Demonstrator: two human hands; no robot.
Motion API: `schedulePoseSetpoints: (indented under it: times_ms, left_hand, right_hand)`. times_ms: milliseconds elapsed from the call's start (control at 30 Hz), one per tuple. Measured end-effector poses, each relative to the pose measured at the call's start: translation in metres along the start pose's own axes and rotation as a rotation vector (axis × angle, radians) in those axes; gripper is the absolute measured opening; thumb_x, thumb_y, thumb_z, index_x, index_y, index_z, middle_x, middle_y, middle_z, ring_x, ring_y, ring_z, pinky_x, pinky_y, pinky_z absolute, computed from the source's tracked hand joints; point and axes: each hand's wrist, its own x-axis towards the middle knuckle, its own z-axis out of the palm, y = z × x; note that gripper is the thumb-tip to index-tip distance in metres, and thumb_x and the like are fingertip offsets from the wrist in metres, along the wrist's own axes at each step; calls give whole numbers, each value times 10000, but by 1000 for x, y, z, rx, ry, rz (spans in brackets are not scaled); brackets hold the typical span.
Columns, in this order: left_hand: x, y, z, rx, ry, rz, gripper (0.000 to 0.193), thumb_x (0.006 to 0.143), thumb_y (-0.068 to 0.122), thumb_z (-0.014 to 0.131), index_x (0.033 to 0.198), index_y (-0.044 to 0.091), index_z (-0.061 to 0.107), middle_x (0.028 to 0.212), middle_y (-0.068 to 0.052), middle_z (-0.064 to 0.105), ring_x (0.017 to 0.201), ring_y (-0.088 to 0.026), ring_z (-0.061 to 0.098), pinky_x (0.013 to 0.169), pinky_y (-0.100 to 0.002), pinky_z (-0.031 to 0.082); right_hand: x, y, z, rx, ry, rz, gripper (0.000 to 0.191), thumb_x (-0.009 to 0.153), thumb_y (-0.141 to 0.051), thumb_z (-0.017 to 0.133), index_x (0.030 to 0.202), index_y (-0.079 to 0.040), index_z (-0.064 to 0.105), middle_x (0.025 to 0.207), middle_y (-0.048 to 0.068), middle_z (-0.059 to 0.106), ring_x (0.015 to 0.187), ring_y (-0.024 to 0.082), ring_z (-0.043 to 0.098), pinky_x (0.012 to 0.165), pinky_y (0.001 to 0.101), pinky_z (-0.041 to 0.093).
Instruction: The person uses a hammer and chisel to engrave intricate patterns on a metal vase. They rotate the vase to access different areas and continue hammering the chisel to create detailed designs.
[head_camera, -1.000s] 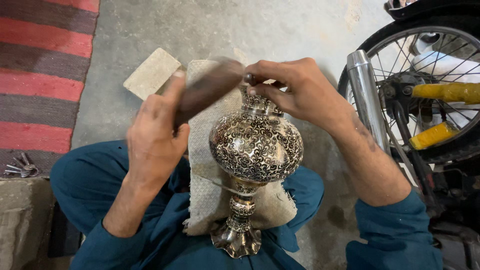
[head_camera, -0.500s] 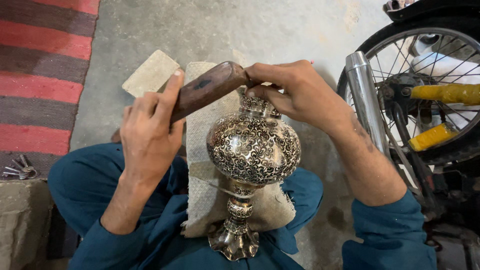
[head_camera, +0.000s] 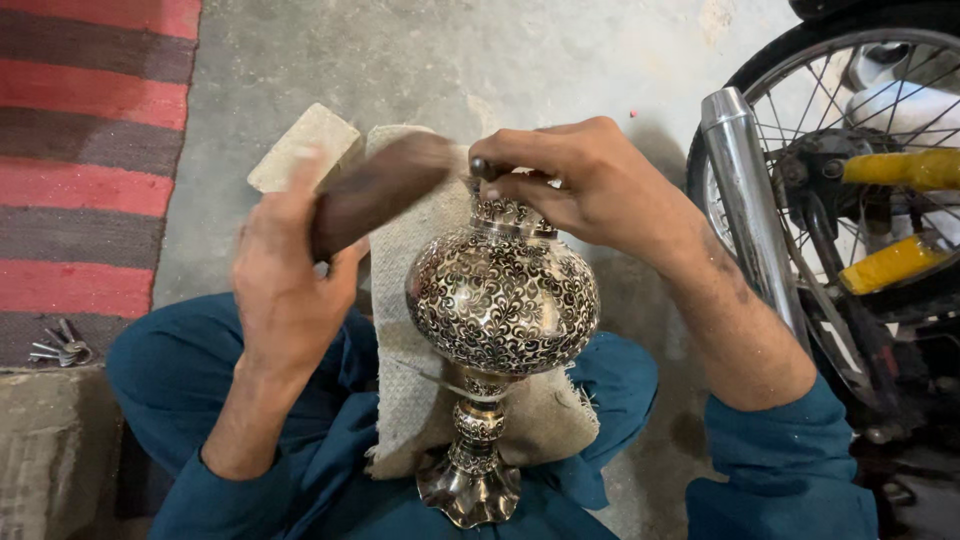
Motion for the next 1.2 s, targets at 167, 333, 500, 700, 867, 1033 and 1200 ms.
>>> schedulePoseSetpoints:
  times_ms: [167,333,500,700,867,1033,1200]
  left_hand:
    - [-1,0,-2,169,-161,-62,864,809,118,900,1550,153,457,1042,-145,638,1019,-377,635,886,-510,482]
    - [-2,-2,0,33,-20,35,847,868,94,865,1582,181,417,1247,-114,624,1167,-329,617,970,-465,492]
    - [-1,-3,-1,-60,37,35,851,858,65,825,1584,169,394,1322,-164,599,1223,-355,604,1025,-457,501]
    - [2,-4,-5,54,9,87,789,884,61,809,1574,126,431,1190,-138,617,1114,-342,608,985,-449,473]
    - [2,-4,-5,161,67,127,717,925,17,787,1544,123,442,1145,-133,612,1102,-330,624,967,-448,467]
    - [4,-1,-8,179,-3,102,768,834,-6,793,1535,125,507,1196,-134,647,1131,-351,638,972,-486,477]
    - [8,2,-13,-4,17,69,786,834,-17,749,1545,105,434,1272,-143,611,1148,-363,611,986,-470,482]
  right_hand:
    - [-3,2,-1,41,6,2,269,986,-85,726,1250,-70,683,991,102,781,854,201,785,711,312,635]
    - [-4,2,-1,41,9,7,294,976,-86,735,1265,-70,685,974,114,776,798,205,773,665,321,614]
    - [-3,7,0,54,43,-54,297,966,-120,766,1249,-85,685,978,118,772,803,209,769,676,324,615]
    - [-6,7,-1,70,24,-2,332,970,-89,747,1295,-72,681,984,123,770,812,216,770,681,337,604]
    - [-6,10,1,70,42,-63,315,957,-107,759,1261,-72,684,988,119,768,824,226,764,691,336,606]
    - [-8,12,3,104,43,-50,284,966,-107,748,1243,-72,695,978,103,774,801,207,768,676,325,610]
    - [-10,12,4,99,21,-6,285,975,-106,737,1253,-56,701,950,104,769,781,206,763,646,320,600]
